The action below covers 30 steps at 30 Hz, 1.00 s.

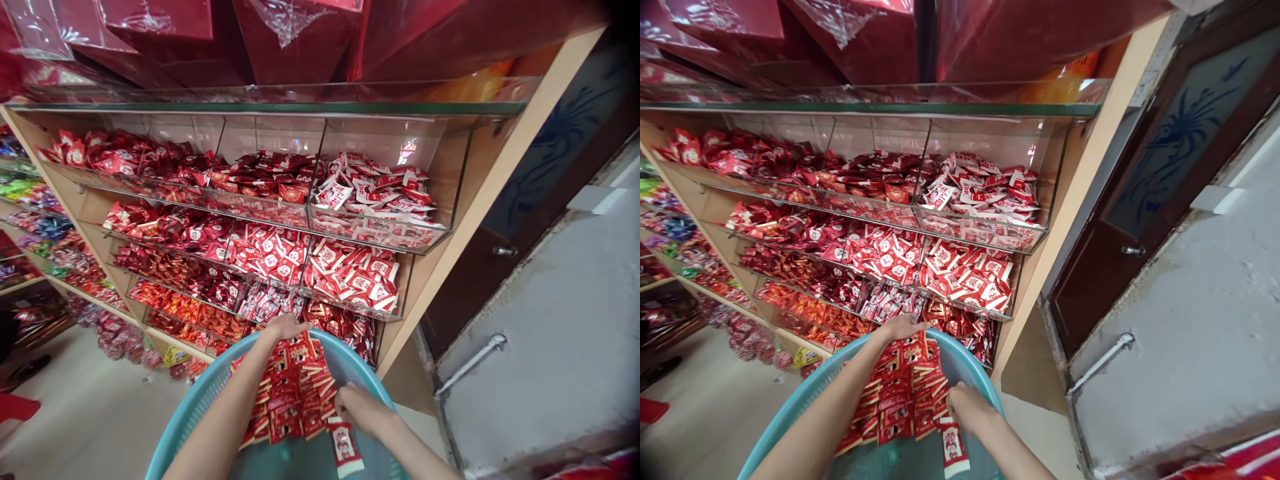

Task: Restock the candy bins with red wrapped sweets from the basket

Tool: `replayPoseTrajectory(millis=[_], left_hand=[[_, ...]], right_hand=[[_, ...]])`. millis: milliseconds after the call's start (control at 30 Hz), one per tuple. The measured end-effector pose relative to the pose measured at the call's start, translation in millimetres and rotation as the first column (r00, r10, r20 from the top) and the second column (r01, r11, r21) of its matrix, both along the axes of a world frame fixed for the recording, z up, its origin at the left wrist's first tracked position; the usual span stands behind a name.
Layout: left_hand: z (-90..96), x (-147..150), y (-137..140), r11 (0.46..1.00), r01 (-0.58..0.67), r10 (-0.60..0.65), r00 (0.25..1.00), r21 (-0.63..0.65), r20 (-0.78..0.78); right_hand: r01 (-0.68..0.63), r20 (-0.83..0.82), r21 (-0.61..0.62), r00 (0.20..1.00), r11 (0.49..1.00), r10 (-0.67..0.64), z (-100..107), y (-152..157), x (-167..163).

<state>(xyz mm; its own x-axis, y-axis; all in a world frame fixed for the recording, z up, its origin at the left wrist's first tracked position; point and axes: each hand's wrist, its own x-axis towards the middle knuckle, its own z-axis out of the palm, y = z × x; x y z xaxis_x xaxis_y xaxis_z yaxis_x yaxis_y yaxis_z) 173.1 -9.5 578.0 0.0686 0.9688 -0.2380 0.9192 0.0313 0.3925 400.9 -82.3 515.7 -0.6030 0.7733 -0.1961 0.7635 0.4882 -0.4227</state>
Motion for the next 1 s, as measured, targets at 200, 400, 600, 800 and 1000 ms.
replayPoseTrajectory(millis=[200,400,600,800,1000], left_hand=[[1.6,2.5,-0.6,1.0,-0.005,0.005,1.0,-0.001,-0.016],[-3.9,-0.6,0.6,1.0,0.01,-0.01,1.0,0.02,0.015],[-5.6,-2.5,-1.8,0.999,-0.009,0.008,0.999,0.035,0.037],[-2.5,-0.8,-8.7,0.999,-0.019,0.016,0.998,0.037,0.067],[-6.0,-2.1,-10.8,0.997,-0.048,0.044,0.996,0.055,0.071]], right_hand=[[-0.106,0.178,0.16,0.981,0.982,0.077,13.4,-6.4,-3.2],[-0.097,0.129,0.146,0.988,0.985,0.079,36.4,-10.9,2.3],[0.018,-0.176,0.32,0.984,0.947,0.041,103.4,-10.0,14.5],[0.298,-0.446,0.51,0.894,0.807,-0.048,136.6,8.8,23.8],[0.357,-0.432,0.702,0.901,0.616,-0.03,144.0,28.5,14.3]])
